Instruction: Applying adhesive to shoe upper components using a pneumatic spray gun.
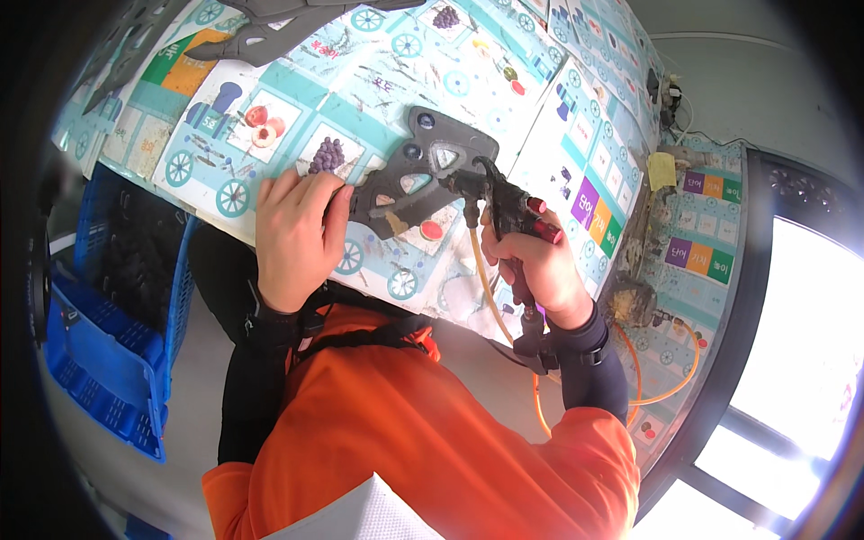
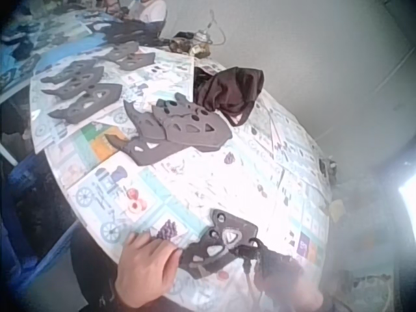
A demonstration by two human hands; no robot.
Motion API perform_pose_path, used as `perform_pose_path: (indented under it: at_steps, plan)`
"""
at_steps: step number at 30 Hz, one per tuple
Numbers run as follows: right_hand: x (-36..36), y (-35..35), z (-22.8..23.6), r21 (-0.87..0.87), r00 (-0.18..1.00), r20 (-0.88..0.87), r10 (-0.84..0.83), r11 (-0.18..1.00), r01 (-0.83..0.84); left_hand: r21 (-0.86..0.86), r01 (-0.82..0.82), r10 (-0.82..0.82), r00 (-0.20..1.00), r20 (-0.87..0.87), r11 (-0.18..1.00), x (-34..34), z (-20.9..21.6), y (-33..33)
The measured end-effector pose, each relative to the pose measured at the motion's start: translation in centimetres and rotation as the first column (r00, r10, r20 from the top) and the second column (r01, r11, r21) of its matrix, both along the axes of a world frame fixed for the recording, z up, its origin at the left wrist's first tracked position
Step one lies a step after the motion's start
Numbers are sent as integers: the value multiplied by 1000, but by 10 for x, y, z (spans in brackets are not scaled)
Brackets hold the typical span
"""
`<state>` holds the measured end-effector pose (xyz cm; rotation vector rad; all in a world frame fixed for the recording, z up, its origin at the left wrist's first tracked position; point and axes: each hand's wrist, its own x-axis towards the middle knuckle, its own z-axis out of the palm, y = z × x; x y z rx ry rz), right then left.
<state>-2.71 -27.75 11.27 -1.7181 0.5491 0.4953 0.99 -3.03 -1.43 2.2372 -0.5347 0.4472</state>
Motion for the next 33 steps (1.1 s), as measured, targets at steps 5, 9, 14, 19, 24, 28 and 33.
perform_pose_path:
  at_steps: [5,9,14,19,24,28,33]
  plan:
    - [-7,-2,-2,19,999,-20,-38,999,38,-4,-2,2,1000,13,1000,0,0,0]
    - [-4,2,-1,23,999,-6,-36,999,36,-7,1,-1,1000,9,1000,-1,1,0]
    - [1,12,0,-53,998,27,65,997,-63,-16,-3,2,1000,-3,1000,-1,2,1]
    - [5,16,-3,70,997,1,72,995,-72,-9,17,-17,1000,-12,1000,-2,0,1]
    - [2,15,-4,69,991,-8,134,989,-133,-23,1,0,1000,2,1000,-2,0,1]
    - [-6,14,-2,119,989,2,146,982,-145,7,21,-21,1000,-12,1000,-2,0,1]
    - [-16,16,0,103,992,-41,121,988,-116,-12,5,-5,1000,-15,1000,-3,1,3]
